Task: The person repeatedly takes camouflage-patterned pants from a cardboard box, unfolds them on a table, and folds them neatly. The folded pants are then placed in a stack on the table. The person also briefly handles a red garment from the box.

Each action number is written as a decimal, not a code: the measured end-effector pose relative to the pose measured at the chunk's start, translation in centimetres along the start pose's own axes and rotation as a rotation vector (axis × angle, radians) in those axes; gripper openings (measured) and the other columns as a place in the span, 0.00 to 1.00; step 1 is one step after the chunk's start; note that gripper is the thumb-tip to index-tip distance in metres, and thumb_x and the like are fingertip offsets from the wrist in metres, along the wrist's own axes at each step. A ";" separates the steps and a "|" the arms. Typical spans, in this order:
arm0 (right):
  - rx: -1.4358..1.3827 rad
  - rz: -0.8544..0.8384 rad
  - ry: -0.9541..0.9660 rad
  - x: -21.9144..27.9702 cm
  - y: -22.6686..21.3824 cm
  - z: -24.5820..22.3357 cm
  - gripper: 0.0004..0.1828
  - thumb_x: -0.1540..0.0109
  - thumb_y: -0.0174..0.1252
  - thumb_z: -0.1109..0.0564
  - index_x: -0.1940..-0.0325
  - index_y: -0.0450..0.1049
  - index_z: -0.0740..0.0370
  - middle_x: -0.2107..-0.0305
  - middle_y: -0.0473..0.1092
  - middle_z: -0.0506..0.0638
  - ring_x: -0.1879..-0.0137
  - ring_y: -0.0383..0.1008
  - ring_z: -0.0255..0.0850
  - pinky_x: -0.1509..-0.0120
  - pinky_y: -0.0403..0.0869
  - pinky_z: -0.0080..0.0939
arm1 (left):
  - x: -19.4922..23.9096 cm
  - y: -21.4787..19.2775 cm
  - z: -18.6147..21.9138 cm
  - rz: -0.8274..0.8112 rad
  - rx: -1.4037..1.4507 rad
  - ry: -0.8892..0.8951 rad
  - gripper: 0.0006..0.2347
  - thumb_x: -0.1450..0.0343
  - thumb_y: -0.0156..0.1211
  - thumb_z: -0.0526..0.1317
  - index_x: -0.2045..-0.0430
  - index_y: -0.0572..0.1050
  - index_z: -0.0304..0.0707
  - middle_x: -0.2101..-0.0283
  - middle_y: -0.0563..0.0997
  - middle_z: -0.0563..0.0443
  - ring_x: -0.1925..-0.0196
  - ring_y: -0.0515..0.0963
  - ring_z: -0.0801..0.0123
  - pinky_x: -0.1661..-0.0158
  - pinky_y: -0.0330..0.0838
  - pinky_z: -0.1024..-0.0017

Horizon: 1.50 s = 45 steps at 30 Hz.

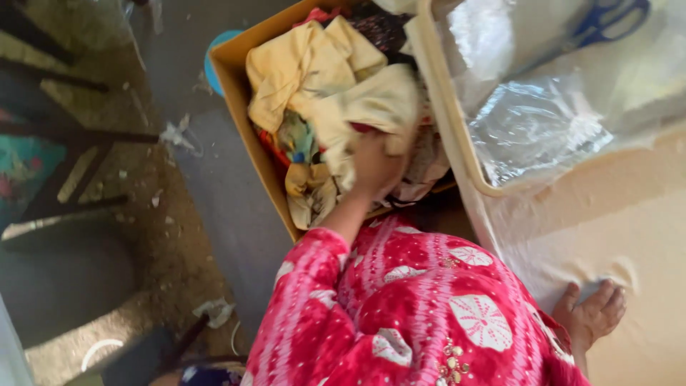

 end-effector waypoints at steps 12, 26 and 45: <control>-0.006 0.033 0.071 -0.1 0.6 0.9 0.36 0.23 0.54 0.44 0.17 0.51 0.64 0.21 0.47 0.68 0.16 0.42 0.68 0.15 0.45 0.68 | -1.1 -2.1 1.4 -0.170 -0.008 0.023 0.15 0.41 0.70 0.42 0.62 0.82 0.42 0.56 0.79 0.37 0.51 0.73 0.38 0.51 0.70 0.51; 0.008 0.050 0.092 0.4 0.6 0.0 0.35 0.21 0.52 0.43 0.17 0.49 0.62 0.20 0.47 0.67 0.16 0.42 0.66 0.15 0.45 0.69 | -12.8 -20.1 4.1 -0.173 -0.373 0.043 0.14 0.27 0.66 0.47 0.56 0.78 0.37 0.60 0.80 0.44 0.60 0.81 0.61 0.62 0.76 0.60; 0.051 0.082 0.148 0.5 -0.7 -1.7 0.36 0.23 0.49 0.40 0.16 0.51 0.61 0.21 0.49 0.65 0.17 0.45 0.66 0.17 0.46 0.69 | -10.7 -7.9 10.0 -0.579 -0.591 0.304 0.23 0.28 0.58 0.65 0.57 0.79 0.45 0.52 0.81 0.47 0.54 0.78 0.61 0.56 0.72 0.62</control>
Point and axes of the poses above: each hand's wrist, its own x-axis away from the middle knuckle, its own y-axis out of the palm, z = x × y, the point moved 4 cm from there along -x, towards the middle knuckle
